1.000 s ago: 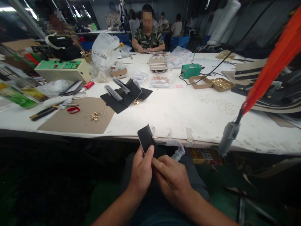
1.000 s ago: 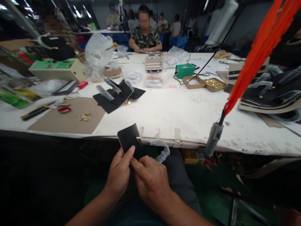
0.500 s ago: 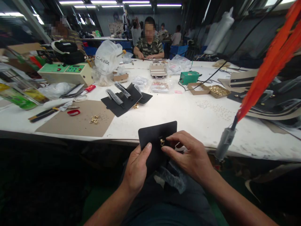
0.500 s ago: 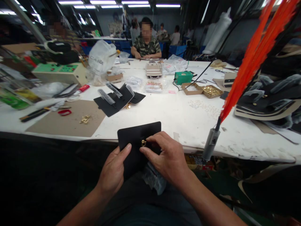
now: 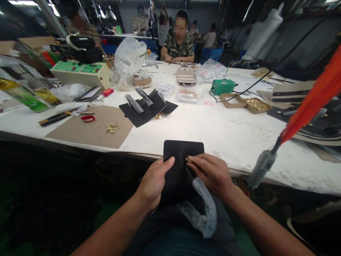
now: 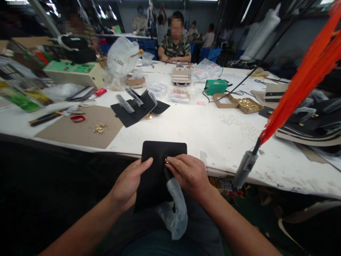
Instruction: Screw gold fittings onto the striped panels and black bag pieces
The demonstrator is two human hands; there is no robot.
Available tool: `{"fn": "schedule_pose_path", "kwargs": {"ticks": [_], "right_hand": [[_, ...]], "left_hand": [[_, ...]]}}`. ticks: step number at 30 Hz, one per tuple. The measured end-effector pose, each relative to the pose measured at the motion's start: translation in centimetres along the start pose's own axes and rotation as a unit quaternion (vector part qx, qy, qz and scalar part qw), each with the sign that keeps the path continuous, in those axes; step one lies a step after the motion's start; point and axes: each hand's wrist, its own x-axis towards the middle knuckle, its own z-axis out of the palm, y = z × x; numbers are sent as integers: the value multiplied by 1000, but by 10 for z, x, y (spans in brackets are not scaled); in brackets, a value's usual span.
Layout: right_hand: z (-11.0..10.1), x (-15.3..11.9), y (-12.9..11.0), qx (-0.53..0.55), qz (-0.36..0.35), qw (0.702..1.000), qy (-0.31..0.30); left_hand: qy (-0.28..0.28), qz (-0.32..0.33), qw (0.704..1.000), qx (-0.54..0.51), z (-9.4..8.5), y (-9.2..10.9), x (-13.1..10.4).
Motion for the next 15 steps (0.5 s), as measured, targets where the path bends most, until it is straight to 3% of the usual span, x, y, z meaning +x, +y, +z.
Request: {"fn": "schedule_pose_path", "kwargs": {"ticks": [6,10,13,15], "right_hand": [[-4,5,6,-14,-67,998,1],[-6,7,10,-1,-109,993,-39],[-6,3,11,34,-74,995,-54],[-5,-3,11,47,-4,998,-32]], "left_hand": [[-22,-39,999,-10,-5,8,4],[-18,-57,998,15,-12,10,5],[-20,-76,997,-1,-16,10,6],[-20,-82,996,-27,-17,11,7]]}}
